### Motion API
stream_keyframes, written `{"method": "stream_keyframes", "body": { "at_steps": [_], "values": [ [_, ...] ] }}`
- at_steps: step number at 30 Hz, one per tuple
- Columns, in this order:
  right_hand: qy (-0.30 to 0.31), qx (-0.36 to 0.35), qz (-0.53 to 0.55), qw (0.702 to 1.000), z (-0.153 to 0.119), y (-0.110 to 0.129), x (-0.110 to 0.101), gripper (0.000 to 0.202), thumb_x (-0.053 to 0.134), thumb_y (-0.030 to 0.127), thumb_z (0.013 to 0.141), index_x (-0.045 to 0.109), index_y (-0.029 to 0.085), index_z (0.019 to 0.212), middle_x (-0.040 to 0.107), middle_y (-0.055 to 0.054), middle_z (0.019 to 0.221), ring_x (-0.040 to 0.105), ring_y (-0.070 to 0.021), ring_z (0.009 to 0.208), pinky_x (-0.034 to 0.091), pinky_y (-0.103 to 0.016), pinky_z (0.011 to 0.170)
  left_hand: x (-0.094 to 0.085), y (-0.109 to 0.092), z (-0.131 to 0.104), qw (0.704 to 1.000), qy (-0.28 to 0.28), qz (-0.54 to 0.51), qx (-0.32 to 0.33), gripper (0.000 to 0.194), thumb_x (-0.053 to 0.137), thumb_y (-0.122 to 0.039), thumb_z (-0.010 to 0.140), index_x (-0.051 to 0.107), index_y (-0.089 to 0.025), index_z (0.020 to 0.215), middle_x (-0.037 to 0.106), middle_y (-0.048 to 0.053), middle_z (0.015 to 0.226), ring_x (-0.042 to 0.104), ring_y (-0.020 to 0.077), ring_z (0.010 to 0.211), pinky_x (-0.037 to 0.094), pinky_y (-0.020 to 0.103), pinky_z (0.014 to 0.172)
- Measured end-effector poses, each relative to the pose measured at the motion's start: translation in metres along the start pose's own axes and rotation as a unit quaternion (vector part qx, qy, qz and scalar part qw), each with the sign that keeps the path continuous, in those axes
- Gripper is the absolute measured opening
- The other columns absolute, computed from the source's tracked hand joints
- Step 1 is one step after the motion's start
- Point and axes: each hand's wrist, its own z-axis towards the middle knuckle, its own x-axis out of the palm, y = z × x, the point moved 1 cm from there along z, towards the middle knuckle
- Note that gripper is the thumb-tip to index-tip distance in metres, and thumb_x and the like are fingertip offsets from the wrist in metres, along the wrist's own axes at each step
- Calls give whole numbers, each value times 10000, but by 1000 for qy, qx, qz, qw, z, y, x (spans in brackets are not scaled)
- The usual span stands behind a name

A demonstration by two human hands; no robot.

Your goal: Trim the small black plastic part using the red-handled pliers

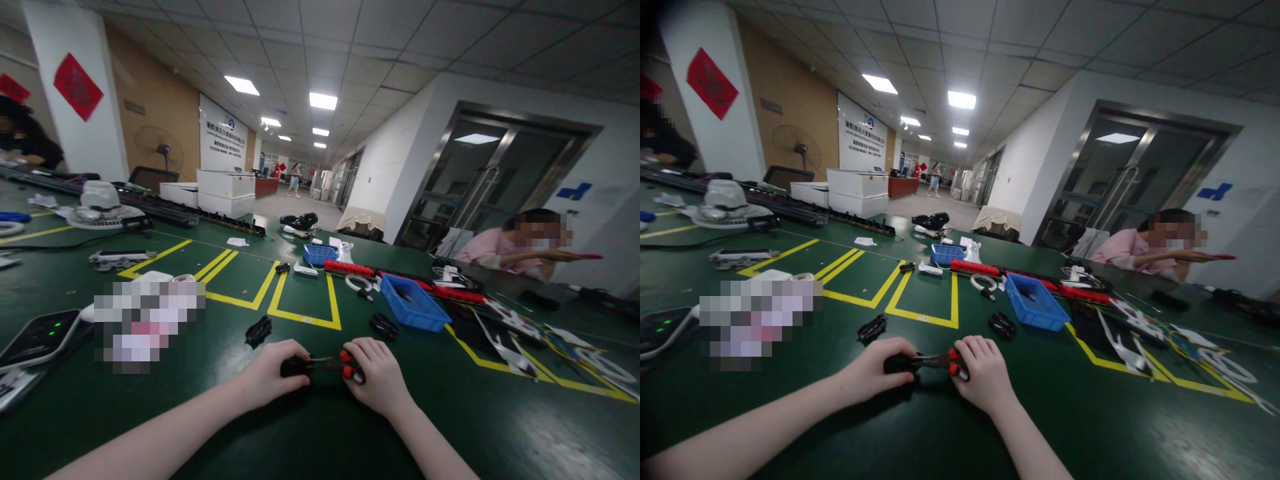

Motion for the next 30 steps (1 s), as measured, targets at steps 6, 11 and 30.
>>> {"method": "stream_keyframes", "body": {
  "at_steps": [6, 11, 30],
  "values": [
    [26, -8, 4, 1000, 3, -2, 3, 277, 632, 204, 699, 641, 169, 973, 665, -89, 950, 593, -237, 855, 434, -350, 761, -1, 1, 1, 1000, -8, -6, 22, 282, 755, -226, 774, 673, -171, 1038, 683, 42, 1032, 638, 188, 938, 488, 294, 858],
    [48, -10, 11, 999, 7, -4, 3, 245, 626, 206, 705, 632, 170, 947, 655, -81, 914, 593, -222, 796, 445, -339, 715, -3, 1, 2, 1000, 0, -7, 26, 290, 756, -242, 789, 669, -169, 1056, 676, 48, 1056, 636, 186, 957, 484, 295, 889],
    [54, -22, 9, 998, 9, -3, 2, 236, 618, 198, 710, 620, 167, 944, 647, -83, 902, 589, -218, 781, 454, -334, 698, -7, -1, 2, 999, 28, -1, 26, 275, 725, -257, 830, 671, -179, 1088, 672, 55, 1077, 635, 188, 970, 486, 303, 889]
  ]
}}
